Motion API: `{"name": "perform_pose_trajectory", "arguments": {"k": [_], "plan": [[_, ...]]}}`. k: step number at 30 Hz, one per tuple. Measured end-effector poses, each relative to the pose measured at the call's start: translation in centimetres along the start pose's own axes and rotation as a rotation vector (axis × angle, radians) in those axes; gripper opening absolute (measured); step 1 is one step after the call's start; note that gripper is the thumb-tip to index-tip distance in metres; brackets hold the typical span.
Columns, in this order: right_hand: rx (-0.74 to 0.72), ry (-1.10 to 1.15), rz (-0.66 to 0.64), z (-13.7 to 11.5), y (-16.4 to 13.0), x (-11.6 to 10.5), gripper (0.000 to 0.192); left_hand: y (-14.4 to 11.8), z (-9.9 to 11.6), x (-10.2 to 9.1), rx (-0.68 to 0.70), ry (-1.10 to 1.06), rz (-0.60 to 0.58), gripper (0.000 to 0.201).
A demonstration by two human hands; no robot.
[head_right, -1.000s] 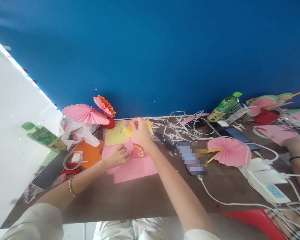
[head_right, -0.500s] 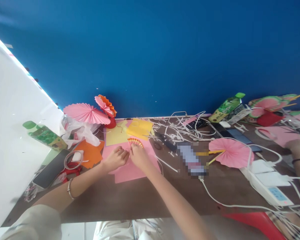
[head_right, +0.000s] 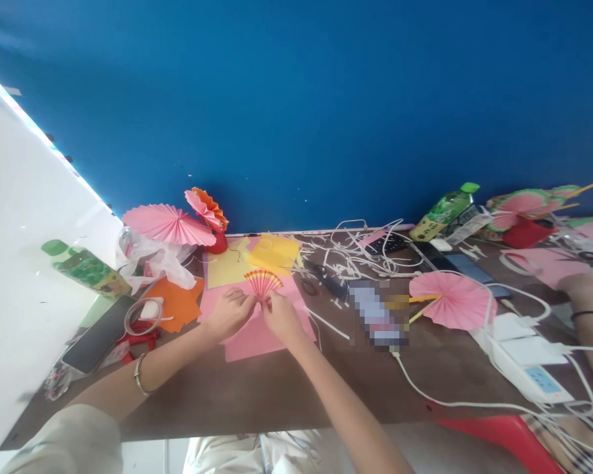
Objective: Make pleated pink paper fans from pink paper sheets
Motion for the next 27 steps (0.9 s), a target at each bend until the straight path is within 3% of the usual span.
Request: {"name": "perform_pose_trajectory", "arguments": {"k": [5,11,15,18,21,27], "plan": [[-0.006,0.092,0.015,0.0,-0.4,-0.5,0.009,0.2,-1.3,0.3,-0.196,-0.234,-0.035,0.015],[-0.022,0.214,0.015,0.6,-0.5,-0.5,0.012,-0.1,-2.5,0.8,-0.381,-0.73,-0.102,0.012],[-0.056,0.336,-0.03,1.1,0.0,0.3,0.017,-0.1,-2.7,1.9,-0.481,-1.103,-0.079,0.003],[-0.08,0.417,-0.07,1.1,0.3,0.7,0.023,0.1,-2.6,2.4,-0.51,-1.344,-0.038,0.009],[-0.101,0.471,-0.098,0.9,0.3,0.6,0.029,0.3,-2.5,2.5,-0.518,-1.445,-0.029,0.016],[-0.096,0.462,-0.128,0.7,0.5,0.4,0.031,0.5,-2.8,2.2,-0.499,-1.432,0.0,0.02]]}}
Point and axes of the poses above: each hand's wrist, its own y-axis towards the middle knuckle, its own x-axis out of the palm, z = x × y, the point moved 7 cm from there along y, towards the middle knuckle, and after that the axes turned 12 degrees about -z, right-handed, at the moved point
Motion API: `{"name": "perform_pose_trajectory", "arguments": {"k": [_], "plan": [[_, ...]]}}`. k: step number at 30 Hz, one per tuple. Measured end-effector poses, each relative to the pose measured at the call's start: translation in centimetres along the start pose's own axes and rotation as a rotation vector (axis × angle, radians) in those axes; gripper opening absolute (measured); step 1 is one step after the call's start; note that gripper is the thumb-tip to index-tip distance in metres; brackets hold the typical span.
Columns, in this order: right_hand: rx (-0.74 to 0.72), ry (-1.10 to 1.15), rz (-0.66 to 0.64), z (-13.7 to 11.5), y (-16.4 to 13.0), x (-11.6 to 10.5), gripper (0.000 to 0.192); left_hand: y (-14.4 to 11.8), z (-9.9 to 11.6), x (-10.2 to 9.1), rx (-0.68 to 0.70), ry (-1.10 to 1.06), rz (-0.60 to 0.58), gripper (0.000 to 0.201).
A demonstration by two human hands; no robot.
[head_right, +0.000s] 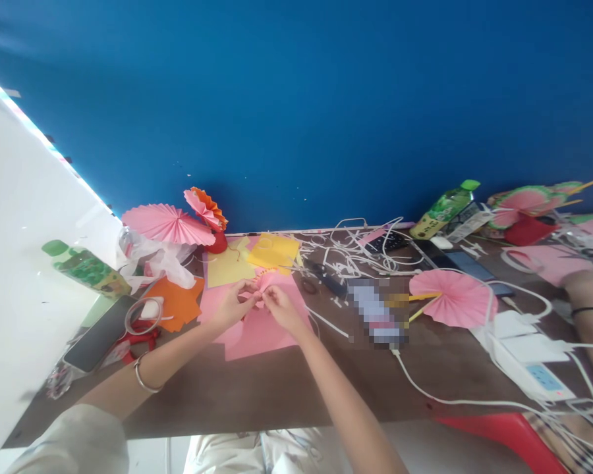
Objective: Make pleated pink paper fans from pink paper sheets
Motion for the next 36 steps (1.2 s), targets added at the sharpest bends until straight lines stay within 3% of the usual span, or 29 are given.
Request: {"name": "perform_pose_trajectory", "arguments": {"k": [10,15,19,22,27,32,36], "plan": [[-0.01,-0.317,0.084,-1.3,0.5,-1.2,0.014,0.2,-1.3,0.1,-0.029,0.019,-0.009,0.025],[-0.042,-0.432,0.019,-2.5,1.9,-1.4,0.014,0.6,-1.6,0.2,-0.072,0.107,-0.021,0.018],[-0.042,-0.458,-0.058,-3.1,2.6,-1.3,0.015,1.0,-1.1,-0.6,0.033,0.313,0.092,0.013],[-0.043,-0.438,-0.101,-3.3,2.8,-1.1,0.014,1.5,-1.2,-0.9,0.076,0.354,0.121,0.014],[-0.062,-0.339,-0.113,-3.3,2.9,-1.2,0.009,2.1,-1.4,-1.6,0.067,0.188,0.123,0.01],[-0.09,-0.192,-0.022,-3.3,3.1,-2.3,0.012,1.9,-1.4,-2.3,0.008,0.008,0.166,0.009],[-0.089,0.051,0.103,-2.7,3.3,-3.2,0.022,1.8,-1.4,-2.5,-0.016,-0.081,0.166,0.011]]}}
Point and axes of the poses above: each hand's wrist, its own y-axis towards the middle knuckle, its own x-axis out of the palm, z = x × y, the point moved 7 cm from there along y, towards the middle knuckle, and after that the axes turned 12 degrees about -z, right-handed, at the moved point
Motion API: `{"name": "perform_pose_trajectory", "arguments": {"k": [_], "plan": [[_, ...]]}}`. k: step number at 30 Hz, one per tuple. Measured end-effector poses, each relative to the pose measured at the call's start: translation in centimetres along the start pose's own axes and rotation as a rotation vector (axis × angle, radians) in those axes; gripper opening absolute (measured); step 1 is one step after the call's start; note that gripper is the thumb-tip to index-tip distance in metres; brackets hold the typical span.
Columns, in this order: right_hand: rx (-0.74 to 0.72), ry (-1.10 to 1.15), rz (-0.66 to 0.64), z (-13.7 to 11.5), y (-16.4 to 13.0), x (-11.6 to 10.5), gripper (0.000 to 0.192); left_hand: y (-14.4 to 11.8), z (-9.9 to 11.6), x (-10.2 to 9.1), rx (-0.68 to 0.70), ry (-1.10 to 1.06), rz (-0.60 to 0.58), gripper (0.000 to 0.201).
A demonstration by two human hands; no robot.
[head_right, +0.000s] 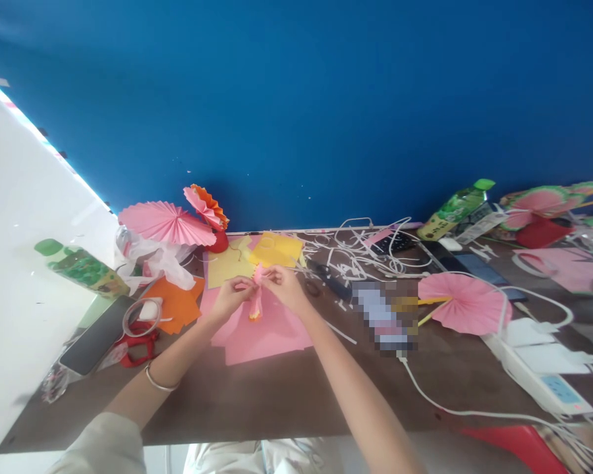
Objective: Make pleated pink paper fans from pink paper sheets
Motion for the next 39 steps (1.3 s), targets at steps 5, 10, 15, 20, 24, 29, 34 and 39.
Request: {"name": "perform_pose_trajectory", "arguments": {"k": [5,10,15,20,24,29,34,39], "plan": [[-0.016,0.138,0.154,0.4,0.4,-0.7,0.028,0.5,0.1,-0.8,0.107,-0.001,0.033,0.01],[-0.065,0.153,0.131,-0.1,1.1,-0.3,0.025,1.1,0.9,-0.9,0.277,0.141,-0.008,0.009],[-0.08,0.172,0.033,-0.3,2.0,0.6,0.024,1.6,2.4,-0.6,0.303,0.29,-0.085,0.011],[-0.096,0.1,0.001,-1.2,3.0,0.5,0.022,2.4,3.5,-0.8,0.295,0.293,-0.128,0.012],[-0.104,-0.027,-0.034,-2.7,3.7,0.4,0.02,3.0,3.8,-1.3,0.231,0.254,-0.115,0.014],[-0.097,-0.193,-0.072,-4.0,4.0,0.7,0.018,3.4,4.4,-1.4,0.221,0.242,-0.121,0.018],[-0.135,-0.144,0.011,-5.2,4.0,-0.4,0.017,4.1,3.7,-1.3,0.145,0.139,-0.216,0.014],[-0.355,-0.333,0.326,-8.3,1.9,-3.7,0.013,4.1,3.2,-1.9,0.038,-0.036,-0.248,0.016]]}}
Point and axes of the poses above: each hand's wrist, its own y-axis towards the middle knuckle, its own x-axis out of the palm, z = x × y, the point moved 7 cm from there along y, towards the middle knuckle, and after that the axes turned 12 degrees about -z, right-handed, at the moved point
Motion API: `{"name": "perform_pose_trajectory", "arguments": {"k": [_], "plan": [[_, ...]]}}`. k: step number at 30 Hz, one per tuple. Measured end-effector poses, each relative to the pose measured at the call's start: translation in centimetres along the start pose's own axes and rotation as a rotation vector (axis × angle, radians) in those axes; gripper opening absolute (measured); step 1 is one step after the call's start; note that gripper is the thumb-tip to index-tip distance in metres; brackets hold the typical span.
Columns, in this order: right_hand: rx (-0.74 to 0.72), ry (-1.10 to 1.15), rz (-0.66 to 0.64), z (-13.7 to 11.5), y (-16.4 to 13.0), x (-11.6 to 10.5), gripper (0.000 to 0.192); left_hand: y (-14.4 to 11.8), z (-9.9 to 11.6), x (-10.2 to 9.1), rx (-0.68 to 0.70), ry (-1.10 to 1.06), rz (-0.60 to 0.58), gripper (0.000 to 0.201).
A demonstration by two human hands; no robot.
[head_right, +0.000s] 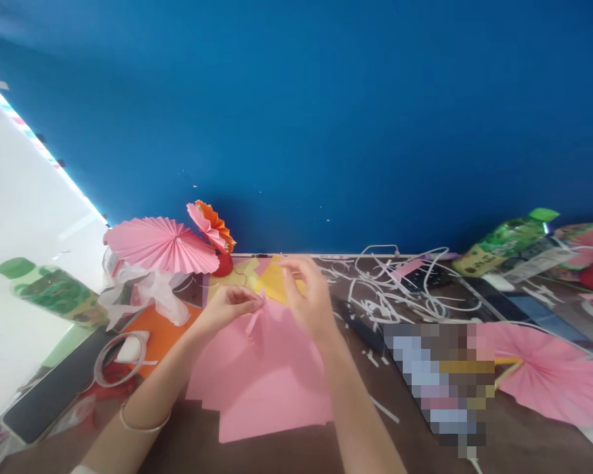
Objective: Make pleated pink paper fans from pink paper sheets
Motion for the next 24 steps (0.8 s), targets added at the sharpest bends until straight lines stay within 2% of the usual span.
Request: {"name": "perform_pose_trajectory", "arguments": {"k": [4,6,13,19,24], "plan": [[0.086,-0.175,-0.365,-0.4,-0.5,1.4,0.015,-0.5,0.7,-0.2,-0.051,0.046,0.009,0.017],[0.108,-0.192,-0.453,-0.6,-0.8,2.0,0.016,-0.8,1.4,-0.1,-0.044,0.092,0.006,0.015],[0.05,-0.106,-0.517,-1.1,-0.9,4.2,0.012,-1.9,3.8,0.8,0.064,0.375,0.047,0.013],[0.145,0.062,-0.467,0.8,-1.8,4.4,0.017,-2.0,4.2,1.4,0.103,0.342,-0.005,0.017],[0.189,0.155,-0.361,2.2,-2.3,4.0,0.017,-1.9,4.2,1.3,0.09,0.343,-0.008,0.015]]}}
Point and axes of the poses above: each hand's wrist, its own y-axis towards the middle knuckle, its own x-axis out of the palm, z = x × y, the point moved 7 cm from there along y, towards the middle knuckle, and after that the axes turned 12 degrees about -z, right-handed, at the moved point
